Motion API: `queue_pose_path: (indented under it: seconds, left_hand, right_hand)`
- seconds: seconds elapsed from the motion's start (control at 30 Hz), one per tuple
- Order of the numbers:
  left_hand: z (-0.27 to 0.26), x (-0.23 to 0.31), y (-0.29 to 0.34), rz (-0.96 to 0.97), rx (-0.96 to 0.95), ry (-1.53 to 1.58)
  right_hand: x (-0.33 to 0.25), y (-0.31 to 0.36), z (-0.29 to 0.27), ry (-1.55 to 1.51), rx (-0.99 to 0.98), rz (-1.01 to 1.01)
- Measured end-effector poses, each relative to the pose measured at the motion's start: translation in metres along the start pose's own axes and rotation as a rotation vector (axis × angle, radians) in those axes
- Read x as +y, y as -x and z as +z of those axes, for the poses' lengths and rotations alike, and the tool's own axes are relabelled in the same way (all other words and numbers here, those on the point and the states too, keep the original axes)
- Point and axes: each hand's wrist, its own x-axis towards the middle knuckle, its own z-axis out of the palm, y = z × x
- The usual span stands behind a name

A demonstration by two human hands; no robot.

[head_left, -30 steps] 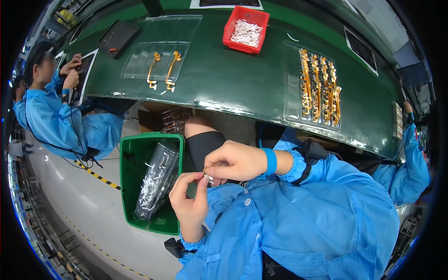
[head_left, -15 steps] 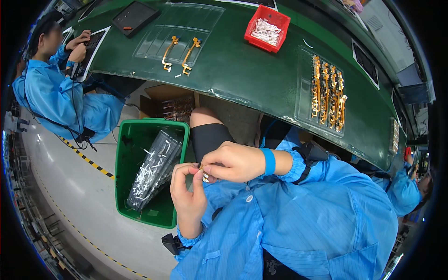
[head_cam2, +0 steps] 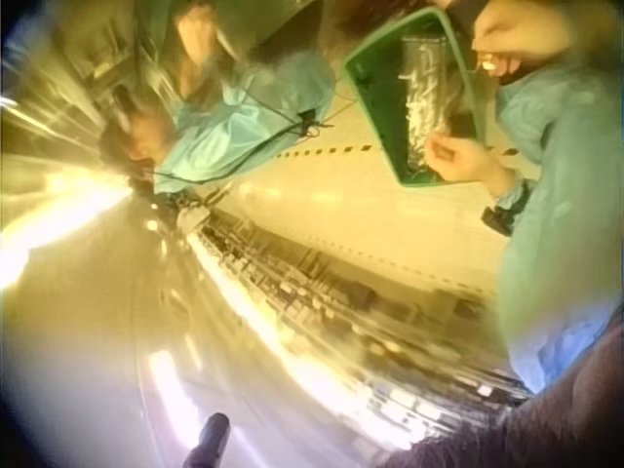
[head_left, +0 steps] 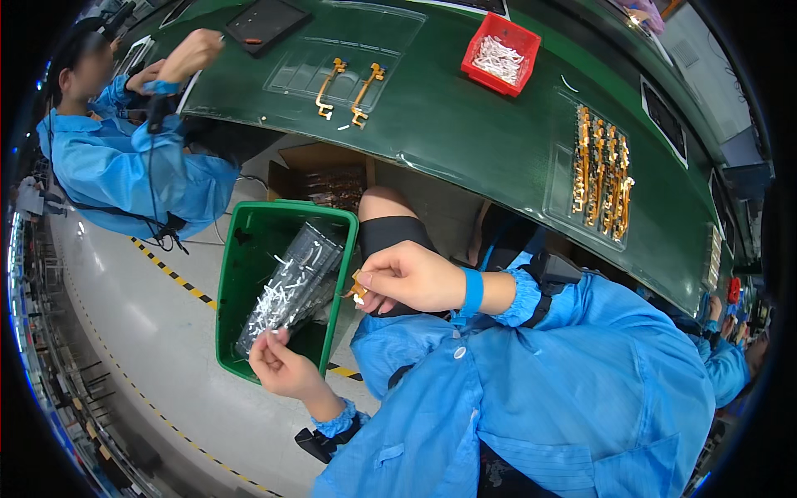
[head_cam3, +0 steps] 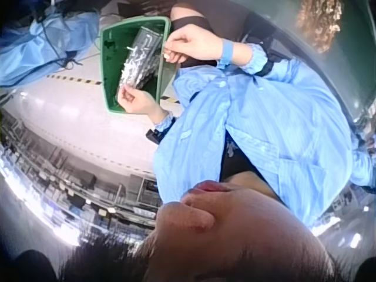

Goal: The person assembles electronic components by attaching connectors to ribbon cables by hand, then organizes the assembled components in a tray.

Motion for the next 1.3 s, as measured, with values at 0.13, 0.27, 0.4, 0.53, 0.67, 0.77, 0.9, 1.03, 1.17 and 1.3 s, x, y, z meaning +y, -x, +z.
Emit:
queue_pose_path:
  seconds: [0.13, 0.27, 0.4, 0.53, 0.67, 0.77, 0.9, 1.03, 1.17, 1.3]
  left_hand:
    - [-0.032, -0.043, -0.016, 0.204, -0.236, -0.663]
    - [-0.014, 0.013, 0.001, 0.307, -0.271, -0.433]
    - [0.019, 0.068, 0.023, 0.6, -0.429, -0.109]
    - [0.043, 0.08, 0.029, 0.726, -0.471, -0.086]
    - [0.048, 0.081, 0.031, 0.684, -0.431, -0.086]
    - [0.052, 0.083, 0.031, 0.711, -0.463, -0.083]
    - [0.054, 0.082, 0.029, 0.754, -0.494, -0.123]
    - [0.056, 0.084, 0.027, 0.786, -0.505, -0.111]
    - [0.059, 0.088, 0.028, 0.763, -0.554, -0.085]
    - [0.06, 0.089, 0.03, 0.732, -0.559, -0.028]
  right_hand:
    - [-0.002, -0.001, 0.004, 0.033, -0.004, -0.015]
    - [-0.003, -0.002, 0.006, 0.027, -0.029, -0.034]
    - [-0.008, 0.005, 0.007, 0.042, -0.007, -0.029]
    - [-0.003, 0.007, 0.003, 0.202, 0.018, -0.24]
    - [-0.005, 0.014, 0.001, 0.16, 0.042, -0.269]
    - [-0.004, 0.015, -0.006, 0.221, 0.061, -0.272]
    - [-0.005, 0.018, -0.01, 0.174, 0.079, -0.267]
    - [-0.008, 0.02, -0.011, 0.169, 0.065, -0.248]
    - [-0.005, 0.022, -0.013, 0.206, 0.058, -0.249]
    - [-0.002, 0.022, -0.021, 0.202, 0.023, -0.238]
